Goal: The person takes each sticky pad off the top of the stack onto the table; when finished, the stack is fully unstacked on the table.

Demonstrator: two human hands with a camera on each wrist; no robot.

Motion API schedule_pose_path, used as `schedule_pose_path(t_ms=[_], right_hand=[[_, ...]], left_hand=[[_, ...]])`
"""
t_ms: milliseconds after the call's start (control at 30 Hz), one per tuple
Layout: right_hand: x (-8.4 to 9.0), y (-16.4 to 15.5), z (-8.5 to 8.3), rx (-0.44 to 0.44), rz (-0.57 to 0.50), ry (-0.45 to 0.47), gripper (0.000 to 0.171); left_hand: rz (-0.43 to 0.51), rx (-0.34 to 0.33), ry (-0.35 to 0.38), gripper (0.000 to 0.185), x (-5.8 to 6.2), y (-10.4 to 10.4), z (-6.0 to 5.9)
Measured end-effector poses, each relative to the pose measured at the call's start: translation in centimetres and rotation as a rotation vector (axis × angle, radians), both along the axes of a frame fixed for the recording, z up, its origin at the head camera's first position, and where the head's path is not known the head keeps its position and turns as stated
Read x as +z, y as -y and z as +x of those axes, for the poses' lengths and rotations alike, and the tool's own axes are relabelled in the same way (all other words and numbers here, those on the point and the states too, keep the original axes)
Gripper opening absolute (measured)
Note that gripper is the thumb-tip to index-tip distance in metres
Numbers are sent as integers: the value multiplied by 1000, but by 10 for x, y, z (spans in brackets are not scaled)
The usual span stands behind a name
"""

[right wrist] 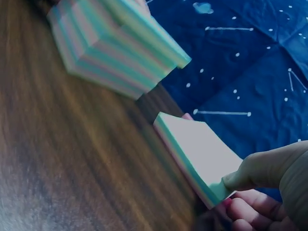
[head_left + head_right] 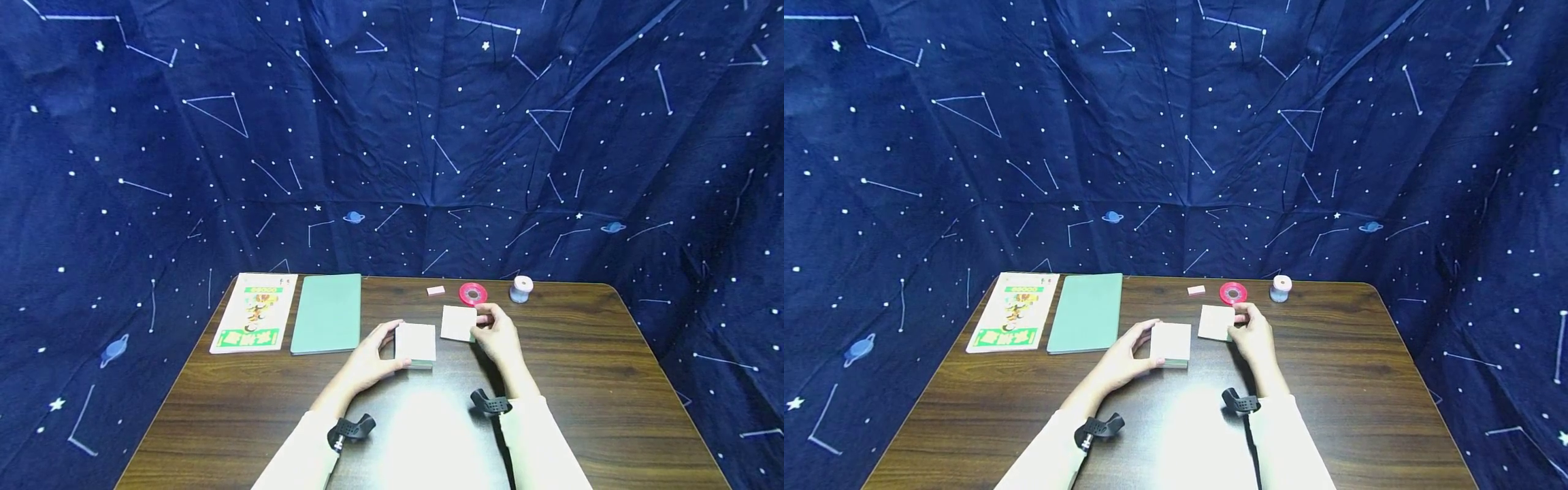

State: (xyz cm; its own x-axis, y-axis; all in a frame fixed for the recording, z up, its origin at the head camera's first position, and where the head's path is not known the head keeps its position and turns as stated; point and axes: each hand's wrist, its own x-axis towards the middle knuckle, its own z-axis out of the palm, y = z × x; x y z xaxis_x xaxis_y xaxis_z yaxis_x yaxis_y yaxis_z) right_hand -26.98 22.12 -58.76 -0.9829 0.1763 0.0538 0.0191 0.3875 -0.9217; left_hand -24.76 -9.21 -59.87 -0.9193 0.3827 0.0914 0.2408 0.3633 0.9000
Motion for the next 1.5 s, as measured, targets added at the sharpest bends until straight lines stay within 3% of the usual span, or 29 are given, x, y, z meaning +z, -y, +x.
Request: schedule_pose_path(t_ms=[133, 567, 1133, 1500], right_hand=[[-3, -1, -1, -21, 162, -12, 49], [-8, 3, 0, 2, 304, -82, 45], [3, 1, 1, 26, 266, -51, 40], [36, 6, 8, 87, 240, -86, 44]], left_hand=[[19, -19, -15, 85, 2, -1, -1], [15, -16, -18, 85, 0, 0, 0], [37, -21, -11, 84, -1, 0, -2], [34, -20, -14, 85, 0, 0, -2]])
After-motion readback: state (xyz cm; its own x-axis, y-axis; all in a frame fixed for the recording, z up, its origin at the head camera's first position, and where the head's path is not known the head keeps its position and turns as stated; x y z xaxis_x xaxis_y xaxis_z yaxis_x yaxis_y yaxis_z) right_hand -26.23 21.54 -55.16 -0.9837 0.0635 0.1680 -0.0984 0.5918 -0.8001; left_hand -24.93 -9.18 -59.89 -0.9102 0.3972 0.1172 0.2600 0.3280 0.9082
